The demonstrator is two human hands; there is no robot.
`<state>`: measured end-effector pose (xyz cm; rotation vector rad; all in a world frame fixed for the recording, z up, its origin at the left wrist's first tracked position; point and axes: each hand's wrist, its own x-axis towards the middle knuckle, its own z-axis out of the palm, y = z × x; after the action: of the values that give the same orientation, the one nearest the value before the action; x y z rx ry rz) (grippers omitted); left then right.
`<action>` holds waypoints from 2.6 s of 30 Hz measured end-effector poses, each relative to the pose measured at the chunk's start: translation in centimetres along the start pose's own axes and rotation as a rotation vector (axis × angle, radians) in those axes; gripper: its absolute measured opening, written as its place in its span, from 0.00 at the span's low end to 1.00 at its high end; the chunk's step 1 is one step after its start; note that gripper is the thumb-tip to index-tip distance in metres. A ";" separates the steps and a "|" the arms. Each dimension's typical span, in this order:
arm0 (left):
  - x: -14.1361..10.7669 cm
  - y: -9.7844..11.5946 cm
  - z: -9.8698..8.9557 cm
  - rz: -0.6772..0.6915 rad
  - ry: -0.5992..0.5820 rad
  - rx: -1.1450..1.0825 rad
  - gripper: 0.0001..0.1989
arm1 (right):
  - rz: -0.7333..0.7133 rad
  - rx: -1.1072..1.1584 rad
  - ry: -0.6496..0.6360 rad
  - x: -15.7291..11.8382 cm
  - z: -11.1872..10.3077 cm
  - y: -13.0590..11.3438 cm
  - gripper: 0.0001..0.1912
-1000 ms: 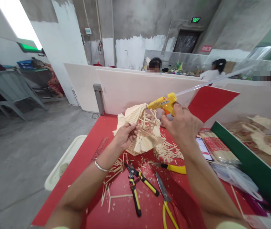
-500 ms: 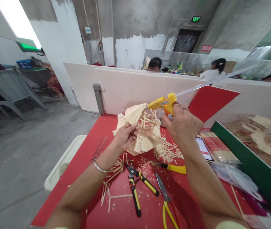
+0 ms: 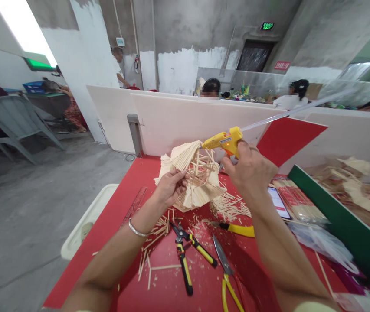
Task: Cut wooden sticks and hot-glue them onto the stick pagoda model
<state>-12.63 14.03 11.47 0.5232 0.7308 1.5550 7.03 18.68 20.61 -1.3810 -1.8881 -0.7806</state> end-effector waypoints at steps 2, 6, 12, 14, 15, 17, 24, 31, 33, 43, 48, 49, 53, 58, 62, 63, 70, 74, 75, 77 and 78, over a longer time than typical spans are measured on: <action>0.0 -0.1 -0.1 0.003 -0.002 0.006 0.09 | -0.003 0.001 0.000 0.0 0.0 0.0 0.22; 0.1 -0.4 -0.2 0.028 -0.003 0.034 0.10 | -0.001 -0.006 0.001 -0.1 0.0 0.0 0.22; 0.0 -0.4 0.1 0.047 0.024 0.062 0.13 | 0.004 -0.019 0.017 -0.1 0.2 0.2 0.22; -0.1 -0.3 0.2 0.046 0.028 0.061 0.13 | 0.003 -0.013 0.023 -0.1 0.2 0.3 0.22; -0.1 -0.3 0.2 0.044 0.030 0.061 0.13 | 0.001 -0.006 0.028 -0.1 0.2 0.3 0.22; -0.3 -0.2 0.2 0.040 0.032 0.062 0.13 | -0.002 0.014 0.041 -0.2 0.1 0.2 0.22; -1.0 -0.2 -0.1 0.043 0.007 0.023 0.16 | -0.068 0.056 -0.005 -0.9 0.2 -0.3 0.22; -1.1 -0.4 -0.5 0.031 0.009 0.001 0.15 | -0.112 0.066 -0.056 -1.5 0.5 -0.5 0.21; -1.2 -0.5 -0.5 0.026 0.011 -0.016 0.15 | -0.112 0.065 -0.072 -1.5 0.5 -0.6 0.21; -1.2 -0.6 -0.4 0.024 0.021 -0.042 0.15 | -0.123 0.074 -0.049 -1.6 0.7 -0.5 0.20; -1.1 -0.9 -0.6 0.031 0.024 -0.039 0.15 | -0.120 0.092 -0.041 -1.6 0.8 -0.5 0.20; -1.0 -0.9 -0.7 0.031 0.026 -0.037 0.15 | -0.119 0.093 -0.043 -1.6 0.9 -0.5 0.20; -0.9 -1.0 -0.7 0.032 0.019 -0.040 0.15 | -0.110 0.095 -0.023 -1.6 1.1 -0.4 0.21; -0.8 -1.1 -0.5 0.044 0.019 -0.016 0.15 | -0.064 0.081 -0.002 -1.3 0.8 -0.3 0.22; -0.6 -1.1 -0.3 0.047 0.025 0.006 0.15 | -0.042 0.069 0.026 -1.1 0.6 -0.4 0.22; -0.5 -1.2 -0.3 0.046 0.030 0.010 0.15 | -0.043 0.070 0.028 -1.1 0.5 -0.4 0.22; -0.1 -1.2 0.2 0.053 0.040 0.041 0.14 | 0.031 0.077 0.039 -1.2 0.7 -0.1 0.24; 0.1 -0.9 0.7 0.058 0.037 0.030 0.13 | 0.049 0.061 0.087 -1.0 0.5 0.1 0.25; 0.2 -0.8 0.7 0.059 0.037 0.026 0.12 | 0.038 0.058 0.089 -1.0 0.5 0.1 0.25; 0.3 -0.6 0.9 0.058 0.041 0.023 0.11 | 0.023 0.055 0.089 -1.1 0.4 0.2 0.24; 0.3 -0.5 0.9 0.057 0.046 0.026 0.11 | 0.016 0.055 0.088 -1.2 0.5 0.2 0.24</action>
<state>-11.64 14.45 11.69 0.5332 0.7777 1.6167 7.38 18.39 19.38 -1.3048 -1.8157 -0.7635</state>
